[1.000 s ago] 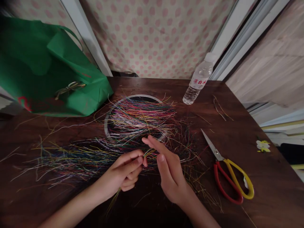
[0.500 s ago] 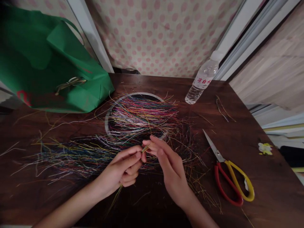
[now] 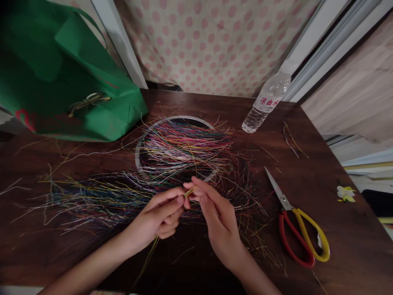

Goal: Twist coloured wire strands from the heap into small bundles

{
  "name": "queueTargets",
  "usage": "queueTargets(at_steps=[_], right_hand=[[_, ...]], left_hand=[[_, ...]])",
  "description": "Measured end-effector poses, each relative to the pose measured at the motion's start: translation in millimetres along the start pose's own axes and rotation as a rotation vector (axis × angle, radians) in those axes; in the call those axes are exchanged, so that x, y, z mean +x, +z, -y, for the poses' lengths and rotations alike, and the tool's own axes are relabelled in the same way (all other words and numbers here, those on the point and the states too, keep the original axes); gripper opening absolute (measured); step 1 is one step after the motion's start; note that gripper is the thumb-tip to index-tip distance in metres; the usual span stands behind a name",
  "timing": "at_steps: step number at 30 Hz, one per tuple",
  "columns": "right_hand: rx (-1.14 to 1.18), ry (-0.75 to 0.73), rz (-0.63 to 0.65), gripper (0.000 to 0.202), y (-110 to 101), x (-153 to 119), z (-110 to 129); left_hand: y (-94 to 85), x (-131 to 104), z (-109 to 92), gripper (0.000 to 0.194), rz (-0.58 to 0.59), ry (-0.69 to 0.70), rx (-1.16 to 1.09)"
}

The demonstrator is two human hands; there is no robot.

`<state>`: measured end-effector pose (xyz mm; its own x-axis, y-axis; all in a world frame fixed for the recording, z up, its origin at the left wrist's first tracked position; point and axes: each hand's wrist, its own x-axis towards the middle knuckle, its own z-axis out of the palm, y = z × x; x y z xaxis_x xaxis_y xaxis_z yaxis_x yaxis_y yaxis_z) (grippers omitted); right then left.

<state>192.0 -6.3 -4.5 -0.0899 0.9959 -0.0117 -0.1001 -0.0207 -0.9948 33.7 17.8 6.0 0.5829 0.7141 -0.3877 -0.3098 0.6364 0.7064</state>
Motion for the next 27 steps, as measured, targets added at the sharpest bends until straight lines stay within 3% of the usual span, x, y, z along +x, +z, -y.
queueTargets(at_steps=[27], right_hand=[[-0.117, 0.01, 0.059, 0.037, 11, -1, -5]], left_hand=[[-4.0, 2, 1, 0.02, -0.058, 0.046, 0.05]])
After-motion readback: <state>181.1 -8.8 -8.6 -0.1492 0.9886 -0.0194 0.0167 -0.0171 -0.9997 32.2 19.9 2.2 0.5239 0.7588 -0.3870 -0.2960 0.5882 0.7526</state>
